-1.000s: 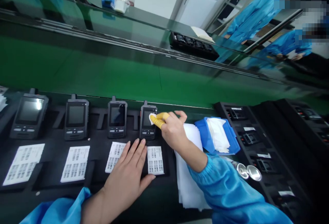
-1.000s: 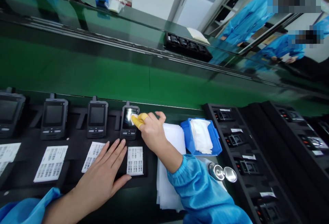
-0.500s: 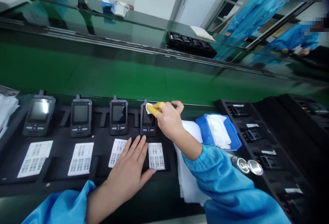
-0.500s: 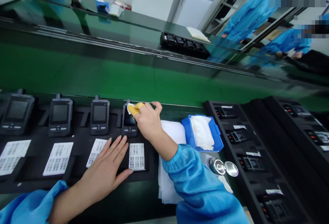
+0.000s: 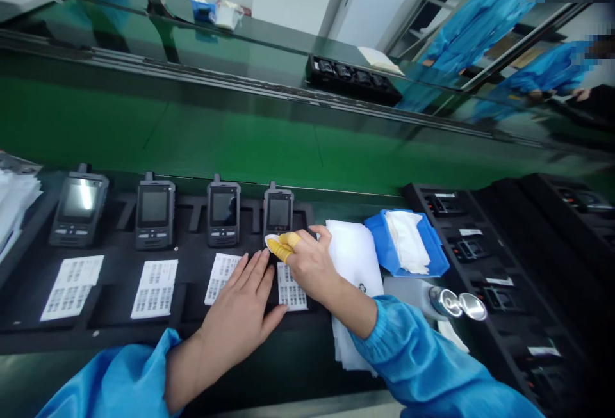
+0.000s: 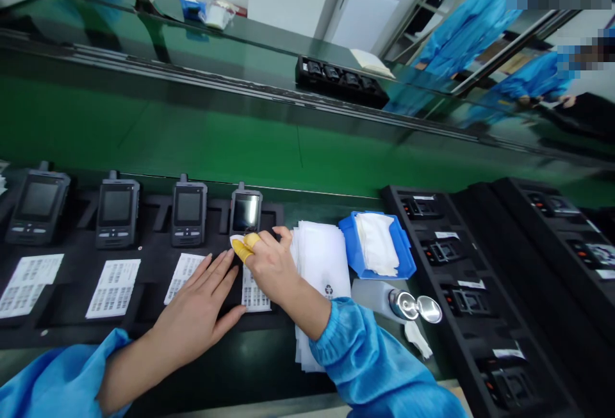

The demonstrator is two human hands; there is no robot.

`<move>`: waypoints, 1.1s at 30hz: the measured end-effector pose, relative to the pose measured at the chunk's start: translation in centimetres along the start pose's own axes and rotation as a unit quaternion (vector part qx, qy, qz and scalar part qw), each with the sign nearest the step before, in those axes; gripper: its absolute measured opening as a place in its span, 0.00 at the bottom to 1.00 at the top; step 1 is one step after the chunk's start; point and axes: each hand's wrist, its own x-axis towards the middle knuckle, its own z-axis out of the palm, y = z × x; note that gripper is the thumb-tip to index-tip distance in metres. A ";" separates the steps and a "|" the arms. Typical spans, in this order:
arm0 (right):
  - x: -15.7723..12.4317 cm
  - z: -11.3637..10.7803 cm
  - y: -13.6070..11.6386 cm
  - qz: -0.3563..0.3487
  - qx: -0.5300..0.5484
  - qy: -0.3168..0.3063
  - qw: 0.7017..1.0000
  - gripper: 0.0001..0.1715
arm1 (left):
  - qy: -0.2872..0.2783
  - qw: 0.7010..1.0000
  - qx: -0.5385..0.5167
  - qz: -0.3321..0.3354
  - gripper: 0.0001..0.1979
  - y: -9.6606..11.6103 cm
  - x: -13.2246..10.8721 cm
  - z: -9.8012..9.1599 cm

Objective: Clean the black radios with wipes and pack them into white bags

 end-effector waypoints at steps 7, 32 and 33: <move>-1.4 -0.6 -0.9 -0.011 0.007 0.021 1.000 0.15 | 0.022 0.999 0.021 -0.031 0.23 0.4 -0.2 -0.3; 4.6 -0.8 2.1 0.053 -0.036 0.005 0.998 0.19 | -0.067 0.996 -0.039 -0.032 0.25 0.1 0.5 -0.2; 5.4 -0.5 2.3 0.051 -0.039 -0.001 0.998 0.19 | -0.070 0.996 -0.041 -0.034 0.25 0.1 0.6 -0.3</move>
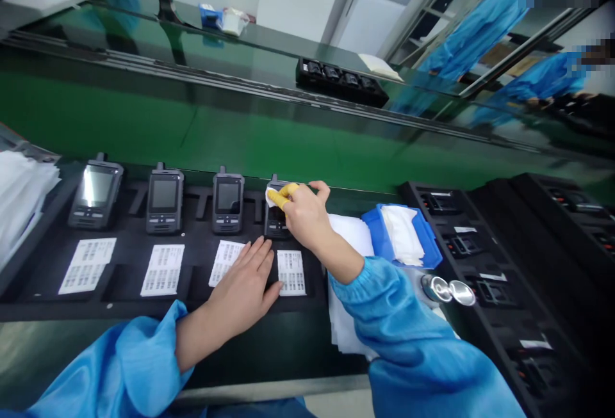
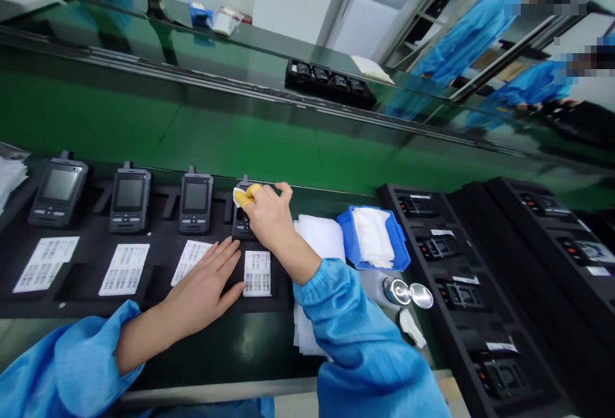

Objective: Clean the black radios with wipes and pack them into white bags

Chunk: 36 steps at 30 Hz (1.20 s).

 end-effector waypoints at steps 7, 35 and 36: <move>-3.4 0.3 -2.2 -0.074 0.025 -0.011 0.997 0.14 | -0.001 1.000 -0.021 -0.015 0.26 0.1 -0.1 0.2; 4.3 1.8 -7.1 -0.120 -0.003 0.045 0.992 0.16 | 0.092 0.991 0.068 -0.075 0.34 -3.3 -5.0 -0.3; 3.4 1.7 -7.4 -0.134 0.001 0.041 0.990 0.15 | 0.091 0.991 0.065 -0.078 0.34 -3.2 -5.0 -0.3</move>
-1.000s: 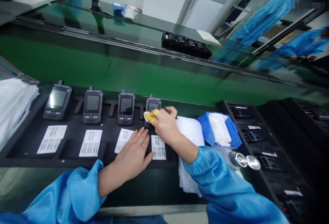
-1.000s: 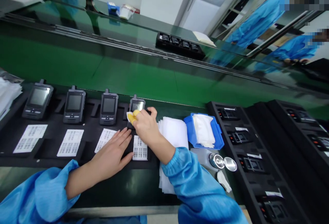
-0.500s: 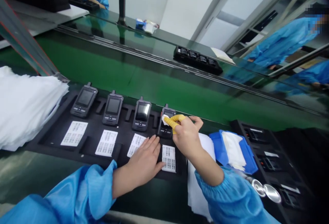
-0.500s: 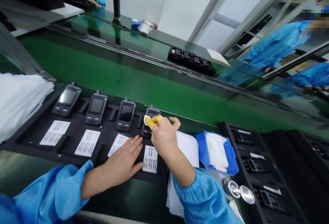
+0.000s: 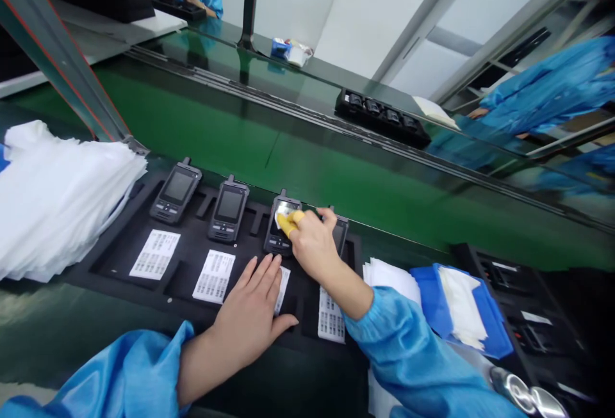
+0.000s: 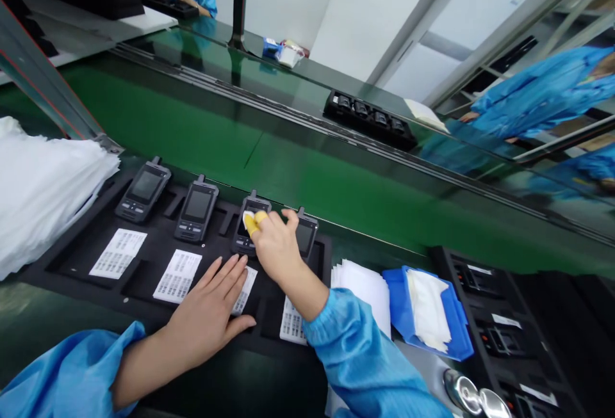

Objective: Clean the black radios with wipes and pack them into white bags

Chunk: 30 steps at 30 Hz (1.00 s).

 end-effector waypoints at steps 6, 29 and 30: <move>-1.5 -0.4 -0.9 -0.067 0.039 0.002 0.997 0.11 | 0.000 1.000 -0.004 -0.001 0.32 0.1 0.1 0.1; 2.4 0.5 2.1 0.051 -0.019 0.009 0.998 0.17 | 0.005 1.000 0.012 0.013 0.29 0.1 0.5 -0.2; 1.9 0.5 2.4 0.057 -0.019 0.007 0.998 0.17 | 0.002 1.000 0.007 0.012 0.29 0.1 0.5 -0.2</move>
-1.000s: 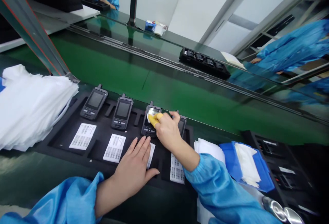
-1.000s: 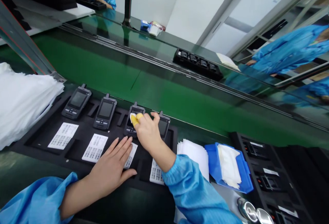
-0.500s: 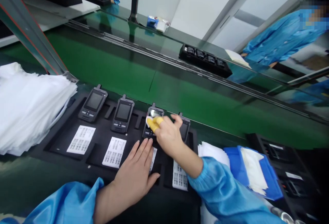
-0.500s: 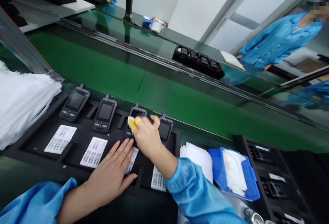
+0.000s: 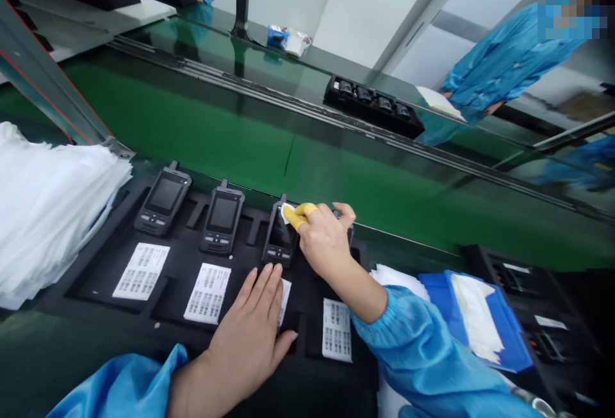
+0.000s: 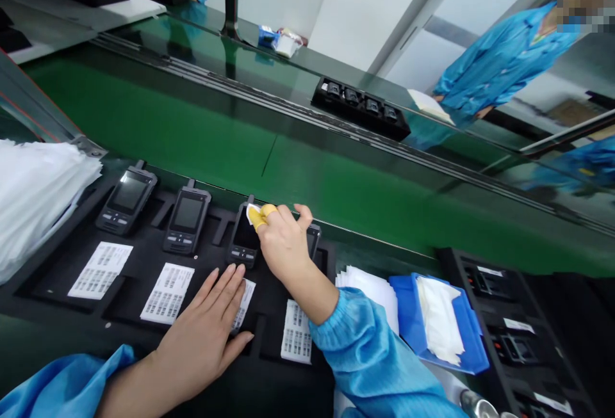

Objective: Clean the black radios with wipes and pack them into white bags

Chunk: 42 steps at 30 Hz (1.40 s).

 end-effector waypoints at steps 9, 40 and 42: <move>-5.7 -1.1 -2.7 -0.051 0.057 0.013 0.997 0.14 | 0.004 1.000 -0.018 -0.005 0.29 -0.1 -0.1 0.4; -5.7 -1.3 -2.9 -0.050 0.064 -0.015 0.997 0.16 | 0.007 0.999 -0.042 -0.035 0.28 0.1 -0.5 0.2; -6.9 -1.7 -3.6 -0.062 0.088 -0.021 0.994 0.16 | 0.010 0.999 -0.028 -0.023 0.28 0.0 -0.5 0.2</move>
